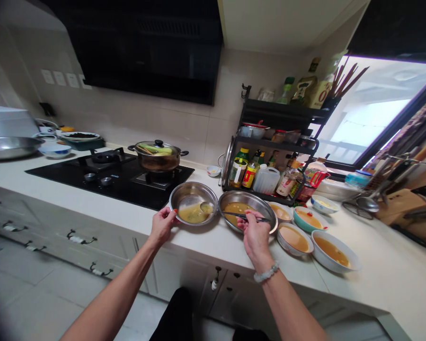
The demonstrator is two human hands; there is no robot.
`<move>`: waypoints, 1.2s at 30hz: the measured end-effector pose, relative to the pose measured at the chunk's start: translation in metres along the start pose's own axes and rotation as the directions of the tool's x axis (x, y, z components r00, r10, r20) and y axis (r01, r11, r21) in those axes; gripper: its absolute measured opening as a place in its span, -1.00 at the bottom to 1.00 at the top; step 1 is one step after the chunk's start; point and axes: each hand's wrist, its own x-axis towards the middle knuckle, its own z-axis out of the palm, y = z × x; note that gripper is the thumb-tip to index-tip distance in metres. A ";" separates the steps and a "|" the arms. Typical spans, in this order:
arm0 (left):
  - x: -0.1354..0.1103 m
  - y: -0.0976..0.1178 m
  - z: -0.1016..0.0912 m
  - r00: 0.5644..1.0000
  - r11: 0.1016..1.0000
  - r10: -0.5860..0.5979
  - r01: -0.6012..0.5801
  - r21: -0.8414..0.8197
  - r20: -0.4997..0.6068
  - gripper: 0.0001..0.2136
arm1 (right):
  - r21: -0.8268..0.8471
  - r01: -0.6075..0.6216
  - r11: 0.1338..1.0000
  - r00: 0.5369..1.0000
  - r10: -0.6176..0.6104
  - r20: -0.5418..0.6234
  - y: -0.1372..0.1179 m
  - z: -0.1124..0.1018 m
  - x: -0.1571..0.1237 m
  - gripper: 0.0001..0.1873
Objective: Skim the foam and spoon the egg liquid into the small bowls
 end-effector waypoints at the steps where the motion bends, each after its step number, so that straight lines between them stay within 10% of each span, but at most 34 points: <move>1: 0.000 0.001 0.000 1.000 1.000 -0.001 0.001 0.005 0.000 -0.73 | 0.017 -0.017 1.000 1.000 0.018 -0.015 -0.004 -0.004 0.003 -0.74; 9: -0.002 0.005 0.002 1.000 1.000 0.000 0.000 0.007 -0.002 -0.73 | -0.133 0.115 0.984 0.982 -0.132 -0.133 -0.020 -0.045 0.029 -0.76; 13: -0.002 0.005 0.003 1.000 1.000 -0.010 0.010 -0.002 -0.008 -0.73 | -0.478 0.309 0.822 0.948 -0.307 0.086 -0.017 -0.067 0.024 -0.76; 16: -0.001 0.003 0.002 1.000 1.000 -0.017 0.017 0.001 -0.004 -0.74 | -0.575 0.577 0.580 0.816 -0.441 0.375 -0.016 -0.080 0.017 -0.79; 19: 0.000 0.003 0.001 1.000 1.000 -0.008 0.008 0.006 -0.001 -0.73 | -0.479 0.822 0.306 0.565 -0.538 0.626 -0.018 -0.085 0.013 -0.84; 22: -0.001 0.004 0.001 1.000 1.000 0.001 -0.001 0.004 0.003 -0.72 | -0.389 0.899 0.203 0.428 -0.599 0.677 -0.022 -0.076 0.006 -0.83; 28: -0.001 0.004 0.002 1.000 1.000 0.008 -0.008 0.024 -0.005 -0.74 | -0.326 0.714 0.619 0.683 -0.516 0.516 -0.017 -0.028 -0.027 -0.82; 36: -0.001 0.002 0.001 1.000 1.000 0.015 -0.015 -0.001 0.000 -0.74 | -0.308 0.557 0.772 0.765 -0.331 0.553 0.030 0.009 -0.037 -0.82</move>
